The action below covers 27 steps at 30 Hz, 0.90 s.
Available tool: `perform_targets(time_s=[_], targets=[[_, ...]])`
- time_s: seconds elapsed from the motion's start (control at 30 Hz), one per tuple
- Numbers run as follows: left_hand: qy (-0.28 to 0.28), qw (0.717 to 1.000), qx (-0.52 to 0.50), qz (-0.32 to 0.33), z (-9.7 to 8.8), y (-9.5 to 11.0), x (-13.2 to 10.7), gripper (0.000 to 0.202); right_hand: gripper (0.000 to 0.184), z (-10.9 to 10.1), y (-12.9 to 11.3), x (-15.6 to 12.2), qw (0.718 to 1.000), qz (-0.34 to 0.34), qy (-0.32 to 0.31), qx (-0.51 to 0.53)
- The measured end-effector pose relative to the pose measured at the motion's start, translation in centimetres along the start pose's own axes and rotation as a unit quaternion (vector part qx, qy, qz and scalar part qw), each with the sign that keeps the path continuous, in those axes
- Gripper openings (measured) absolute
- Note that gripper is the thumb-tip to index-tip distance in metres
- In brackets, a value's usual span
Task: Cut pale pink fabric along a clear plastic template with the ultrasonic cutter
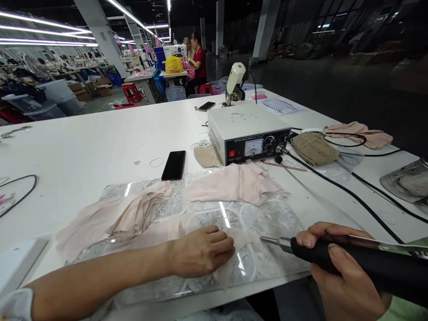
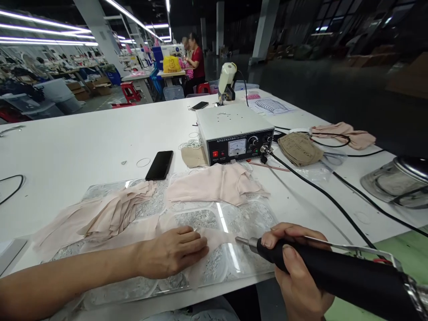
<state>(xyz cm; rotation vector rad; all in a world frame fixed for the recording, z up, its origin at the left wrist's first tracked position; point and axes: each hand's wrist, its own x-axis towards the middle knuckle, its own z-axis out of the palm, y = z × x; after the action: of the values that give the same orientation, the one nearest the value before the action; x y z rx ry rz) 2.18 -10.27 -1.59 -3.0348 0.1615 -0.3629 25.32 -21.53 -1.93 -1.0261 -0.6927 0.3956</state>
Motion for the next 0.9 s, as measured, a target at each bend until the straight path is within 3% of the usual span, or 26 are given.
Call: perform_targets(time_s=[0.1,0.2,0.4,0.67,0.9], targets=[[-0.032,0.999,0.011,0.005,0.2,-1.3,0.3,0.022,0.011,-0.4,-0.5,-0.1,1.0,0.007,-0.01,0.002],[-0.029,0.999,0.016,-0.013,0.4,-1.9,0.8,0.022,0.009,-0.7,-1.0,-0.3,1.0,0.019,-0.018,0.004],[0.028,0.998,-0.039,-0.041,0.6,0.0,1.7,0.025,0.01,-1.3,-1.1,-0.3,0.999,0.015,-0.03,0.031],[0.029,0.997,-0.036,-0.055,1.1,-0.4,1.7,0.025,0.008,-1.6,-1.7,-0.7,0.996,0.053,-0.057,0.044],[0.009,0.996,-0.049,-0.075,1.5,1.5,3.6,0.028,0.009,-2.1,-1.9,-1.2,0.997,0.038,-0.069,0.019]])
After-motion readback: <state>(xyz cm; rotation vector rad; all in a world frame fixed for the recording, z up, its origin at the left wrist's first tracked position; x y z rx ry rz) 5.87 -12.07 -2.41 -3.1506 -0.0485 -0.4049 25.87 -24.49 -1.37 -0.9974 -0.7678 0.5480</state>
